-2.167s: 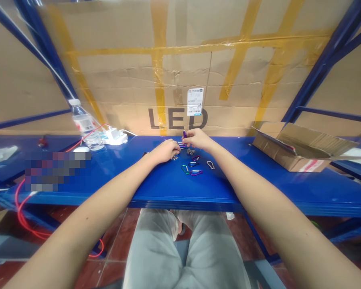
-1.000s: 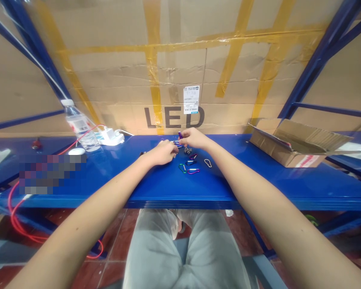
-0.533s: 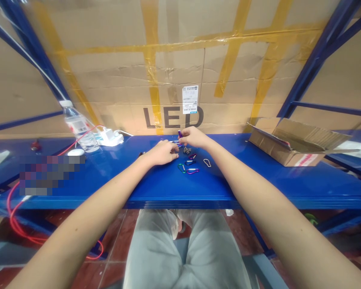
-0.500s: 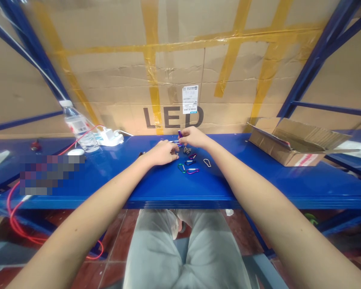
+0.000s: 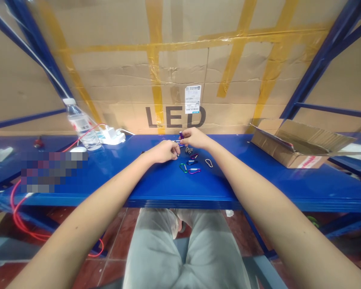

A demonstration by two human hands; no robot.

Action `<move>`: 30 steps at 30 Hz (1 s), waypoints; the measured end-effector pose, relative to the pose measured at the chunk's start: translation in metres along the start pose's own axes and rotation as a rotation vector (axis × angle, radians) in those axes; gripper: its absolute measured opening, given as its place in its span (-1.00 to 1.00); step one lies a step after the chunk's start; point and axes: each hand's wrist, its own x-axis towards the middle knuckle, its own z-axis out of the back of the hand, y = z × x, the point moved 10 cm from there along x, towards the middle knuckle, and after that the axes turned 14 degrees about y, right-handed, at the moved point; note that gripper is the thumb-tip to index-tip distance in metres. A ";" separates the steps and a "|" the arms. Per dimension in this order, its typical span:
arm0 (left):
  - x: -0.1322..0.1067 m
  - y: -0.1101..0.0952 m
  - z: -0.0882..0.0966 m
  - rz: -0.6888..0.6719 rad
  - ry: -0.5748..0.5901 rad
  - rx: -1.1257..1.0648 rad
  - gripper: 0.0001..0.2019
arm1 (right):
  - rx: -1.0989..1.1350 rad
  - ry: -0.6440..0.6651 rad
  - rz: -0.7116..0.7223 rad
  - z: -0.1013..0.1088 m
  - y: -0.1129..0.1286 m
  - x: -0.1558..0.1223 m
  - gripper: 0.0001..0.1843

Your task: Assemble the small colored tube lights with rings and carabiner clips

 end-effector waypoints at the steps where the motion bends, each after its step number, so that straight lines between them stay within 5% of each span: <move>1: -0.001 -0.002 0.000 -0.004 0.015 0.006 -0.82 | -0.009 -0.004 -0.002 0.000 0.000 0.000 -0.91; 10: -0.009 -0.013 0.010 0.050 -0.004 0.365 -0.86 | -0.002 0.010 0.006 -0.002 0.005 -0.002 -0.92; 15: -0.008 -0.011 0.006 0.028 0.007 0.375 -0.90 | -0.050 0.035 0.045 -0.004 0.008 -0.001 -0.92; 23: -0.032 -0.031 0.047 -0.191 -0.485 0.331 -0.91 | -0.193 0.012 0.071 -0.003 0.004 0.003 -0.87; 30: -0.036 -0.049 0.037 -0.291 -0.533 0.510 -0.86 | -0.175 0.010 0.139 -0.006 0.010 0.004 -0.79</move>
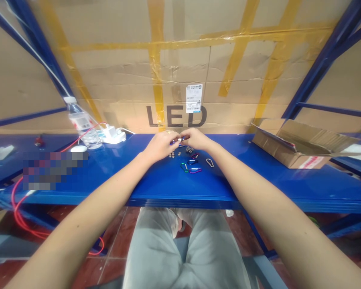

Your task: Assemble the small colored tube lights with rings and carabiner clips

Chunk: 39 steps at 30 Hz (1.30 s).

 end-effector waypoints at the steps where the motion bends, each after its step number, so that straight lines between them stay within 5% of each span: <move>1: 0.000 -0.002 -0.001 -0.012 0.006 0.016 -0.86 | -0.007 -0.009 0.004 0.001 0.001 0.000 -0.80; 13: 0.000 -0.003 -0.004 -0.062 -0.023 0.027 -0.86 | -0.169 -0.087 0.121 0.009 0.016 -0.003 -0.83; 39: 0.003 -0.003 -0.008 -0.006 0.042 -0.003 -0.87 | -0.171 -0.104 0.128 0.009 0.017 -0.004 -0.83</move>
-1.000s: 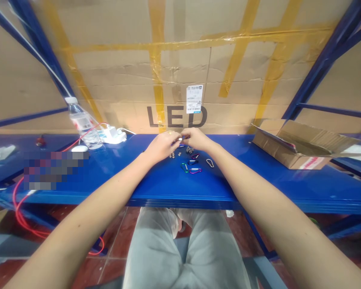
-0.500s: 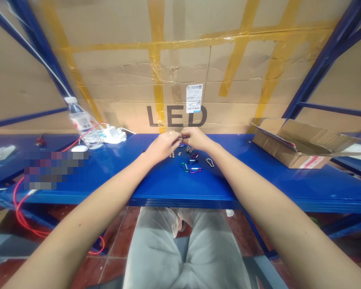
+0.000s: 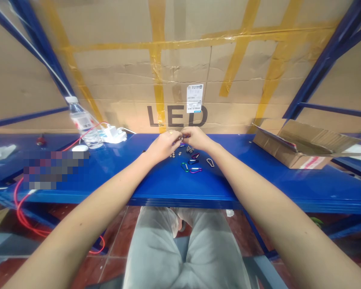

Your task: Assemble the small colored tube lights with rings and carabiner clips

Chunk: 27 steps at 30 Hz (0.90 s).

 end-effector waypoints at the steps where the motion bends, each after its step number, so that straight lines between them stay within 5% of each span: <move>1: -0.001 -0.001 0.001 -0.007 -0.005 0.009 -0.86 | 0.005 0.000 -0.005 0.000 0.000 0.000 -0.83; 11: -0.003 -0.004 0.005 -0.006 -0.035 0.023 -0.88 | 0.066 -0.008 -0.042 0.002 -0.004 -0.001 -0.81; 18: -0.009 0.021 0.020 0.150 -0.143 -0.124 -0.93 | 0.086 -0.008 -0.101 0.003 -0.009 -0.002 -0.73; 27: -0.002 0.025 -0.024 0.093 0.172 -0.131 -0.84 | 0.419 0.135 -0.184 -0.009 -0.019 -0.007 -0.86</move>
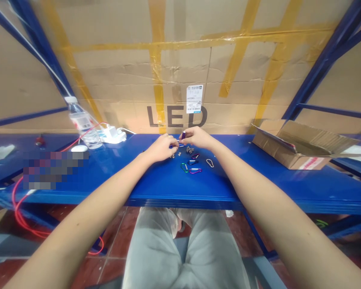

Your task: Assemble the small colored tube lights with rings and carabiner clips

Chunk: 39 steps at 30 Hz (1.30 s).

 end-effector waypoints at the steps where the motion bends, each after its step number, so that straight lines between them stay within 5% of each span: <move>1: 0.001 -0.002 -0.005 -0.001 0.037 0.025 -0.84 | 0.012 0.021 -0.008 -0.002 0.000 -0.001 -0.87; 8: 0.004 -0.005 -0.022 0.044 0.140 0.079 -0.88 | -0.112 0.114 -0.113 -0.015 -0.014 0.001 -0.88; 18: 0.006 -0.001 -0.022 0.107 0.115 0.135 -0.88 | -0.290 0.132 -0.076 -0.015 -0.007 0.004 -0.79; 25: 0.004 0.013 -0.026 0.229 0.162 -0.083 -0.91 | -0.328 0.178 -0.050 -0.022 -0.004 0.004 -0.76; 39: 0.007 0.004 -0.025 0.365 0.199 0.072 -0.76 | -0.407 0.191 -0.095 -0.025 -0.005 0.004 -0.76</move>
